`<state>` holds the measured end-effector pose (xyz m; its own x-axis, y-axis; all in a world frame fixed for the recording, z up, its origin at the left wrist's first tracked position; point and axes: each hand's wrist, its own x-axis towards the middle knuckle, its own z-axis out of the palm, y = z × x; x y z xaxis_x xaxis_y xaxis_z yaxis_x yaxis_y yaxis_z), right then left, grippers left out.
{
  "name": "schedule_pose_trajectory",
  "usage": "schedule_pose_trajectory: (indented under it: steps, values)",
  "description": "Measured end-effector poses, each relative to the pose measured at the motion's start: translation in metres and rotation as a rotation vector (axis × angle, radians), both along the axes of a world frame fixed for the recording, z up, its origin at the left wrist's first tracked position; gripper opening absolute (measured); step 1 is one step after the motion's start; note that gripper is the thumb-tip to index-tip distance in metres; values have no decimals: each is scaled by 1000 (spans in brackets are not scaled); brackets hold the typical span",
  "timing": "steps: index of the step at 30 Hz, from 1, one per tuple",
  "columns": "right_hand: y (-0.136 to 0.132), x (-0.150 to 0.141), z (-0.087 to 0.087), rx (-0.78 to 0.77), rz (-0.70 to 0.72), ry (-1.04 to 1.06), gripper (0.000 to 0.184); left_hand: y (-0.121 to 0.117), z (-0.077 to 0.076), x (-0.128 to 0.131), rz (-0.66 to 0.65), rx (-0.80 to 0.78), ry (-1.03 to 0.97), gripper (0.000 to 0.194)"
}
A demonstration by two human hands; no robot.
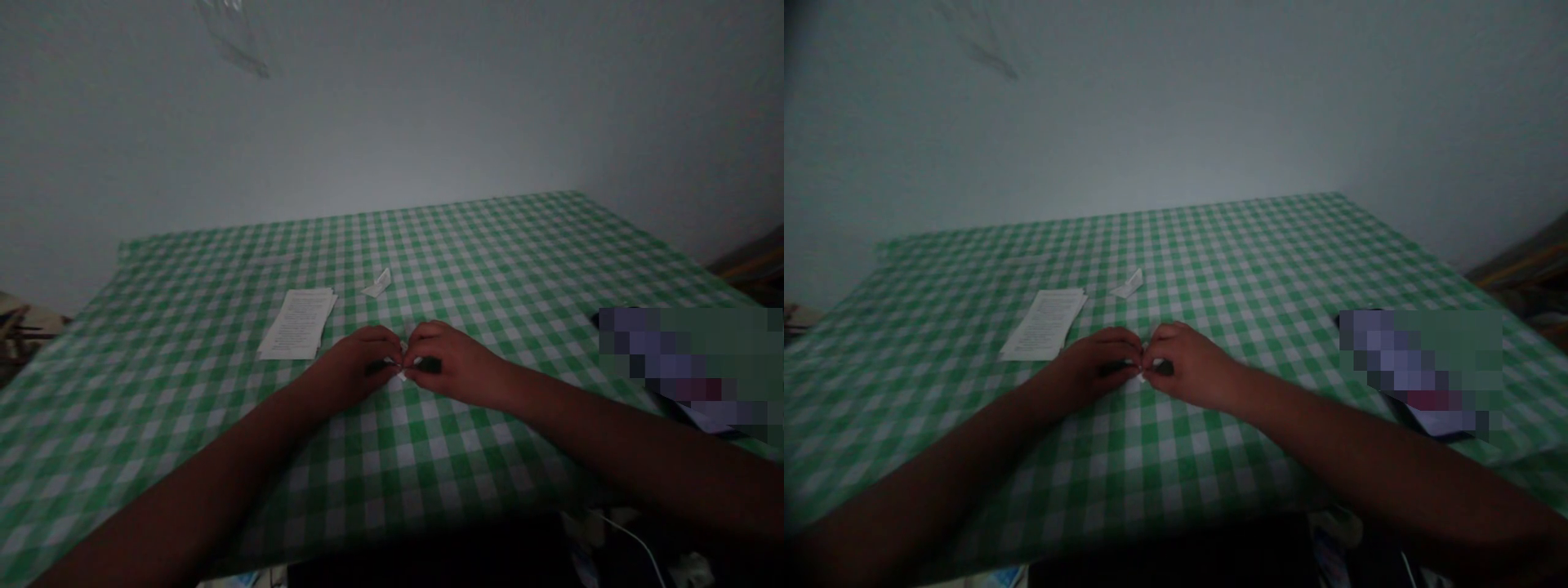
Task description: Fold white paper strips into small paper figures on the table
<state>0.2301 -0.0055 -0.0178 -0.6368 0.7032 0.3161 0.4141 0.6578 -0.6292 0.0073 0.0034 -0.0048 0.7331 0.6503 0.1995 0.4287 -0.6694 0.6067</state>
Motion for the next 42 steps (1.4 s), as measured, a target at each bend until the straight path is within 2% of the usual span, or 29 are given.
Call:
schedule_pose_trajectory:
  steps: [9,14,18,27,31,37,42]
  values:
    - [-10,-6,-2,95,-75,-113,17,-1,-4,-1,5,57,11,14]
    - [-11,-5,3,204,-29,-222,16,-1,-2,-3,21,97,42,12]
    - [-9,-2,3,266,-11,-264,18,-1,-2,-6,39,97,83,17]
    - [4,9,7,120,90,-137,14,-1,-2,-7,-15,187,131,22]
    - [6,12,13,127,149,-163,16,-1,0,-8,-51,215,174,21]
    - [5,15,16,102,165,-204,24,0,0,-9,-57,247,207,24]
    - [4,18,18,140,183,-279,28,-1,0,-7,-60,275,218,28]
